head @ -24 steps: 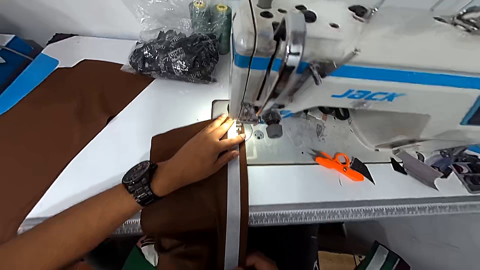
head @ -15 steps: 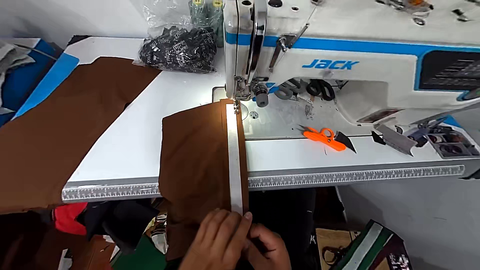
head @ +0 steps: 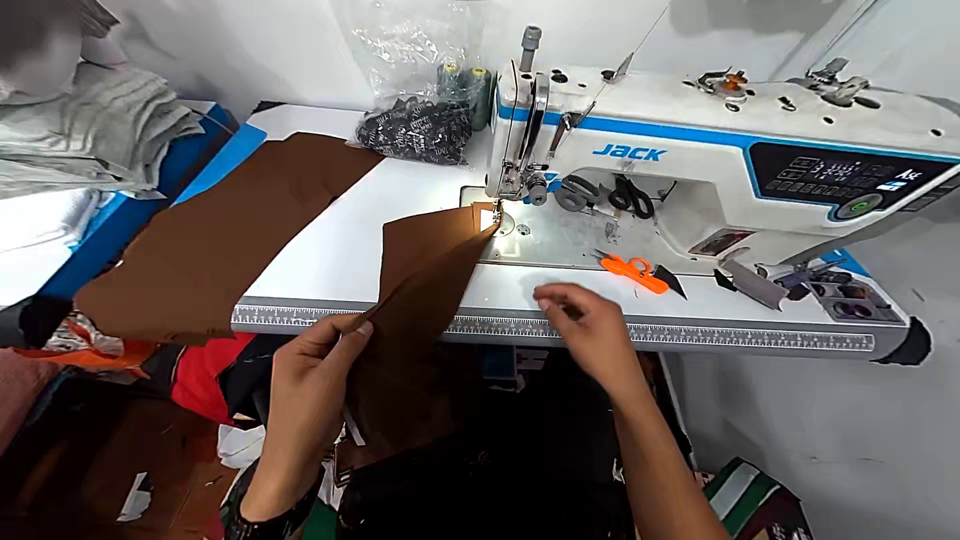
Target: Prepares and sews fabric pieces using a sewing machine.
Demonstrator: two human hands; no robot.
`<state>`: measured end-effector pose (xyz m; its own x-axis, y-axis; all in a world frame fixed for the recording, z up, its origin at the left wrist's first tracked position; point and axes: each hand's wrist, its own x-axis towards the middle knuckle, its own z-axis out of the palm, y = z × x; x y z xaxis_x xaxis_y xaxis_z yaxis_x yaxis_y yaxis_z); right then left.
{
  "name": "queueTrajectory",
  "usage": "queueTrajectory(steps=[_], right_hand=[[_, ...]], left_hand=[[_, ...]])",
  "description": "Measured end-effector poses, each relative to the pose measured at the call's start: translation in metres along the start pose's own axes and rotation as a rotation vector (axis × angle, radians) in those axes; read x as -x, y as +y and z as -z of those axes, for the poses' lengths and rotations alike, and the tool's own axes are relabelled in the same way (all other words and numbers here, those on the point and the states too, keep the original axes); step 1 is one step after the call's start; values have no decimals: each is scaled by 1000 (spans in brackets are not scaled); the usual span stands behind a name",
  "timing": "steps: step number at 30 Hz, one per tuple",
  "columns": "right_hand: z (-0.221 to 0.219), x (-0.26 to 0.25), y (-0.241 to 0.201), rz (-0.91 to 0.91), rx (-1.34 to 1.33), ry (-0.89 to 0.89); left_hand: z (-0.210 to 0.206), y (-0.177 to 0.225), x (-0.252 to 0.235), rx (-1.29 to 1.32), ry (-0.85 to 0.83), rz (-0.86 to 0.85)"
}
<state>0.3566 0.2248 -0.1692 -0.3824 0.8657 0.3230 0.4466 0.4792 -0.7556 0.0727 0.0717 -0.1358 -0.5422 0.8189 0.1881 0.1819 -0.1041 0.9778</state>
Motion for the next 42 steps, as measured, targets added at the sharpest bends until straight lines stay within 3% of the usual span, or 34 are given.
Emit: queueTrajectory(steps=[3,7,11,15,18,24,27,37,42], right_hand=[[-3,-44,24,52,119,18],[-17,-89,37,136,209,-70],[-33,-117,31,313,194,-191],[-39,-133,19,504,150,-283],[-31,-138,1,579,117,-377],[-22,-132,-46,667,48,-519],[-23,-132,-65,684,34,-584],[-34,-129,-101,773,38,-713],[-34,-119,-117,916,57,-657]], left_hand=[[4,5,-8,9,-12,-34],[10,11,-3,-257,-68,-272],[11,18,2,-527,-126,-542],[4,24,5,-530,-207,-613],[2,26,1,-415,-251,-531],[-7,43,1,19,-151,34],[-6,45,-1,207,-140,168],[0,37,-1,80,-180,-7],[0,35,-3,14,-217,-110]])
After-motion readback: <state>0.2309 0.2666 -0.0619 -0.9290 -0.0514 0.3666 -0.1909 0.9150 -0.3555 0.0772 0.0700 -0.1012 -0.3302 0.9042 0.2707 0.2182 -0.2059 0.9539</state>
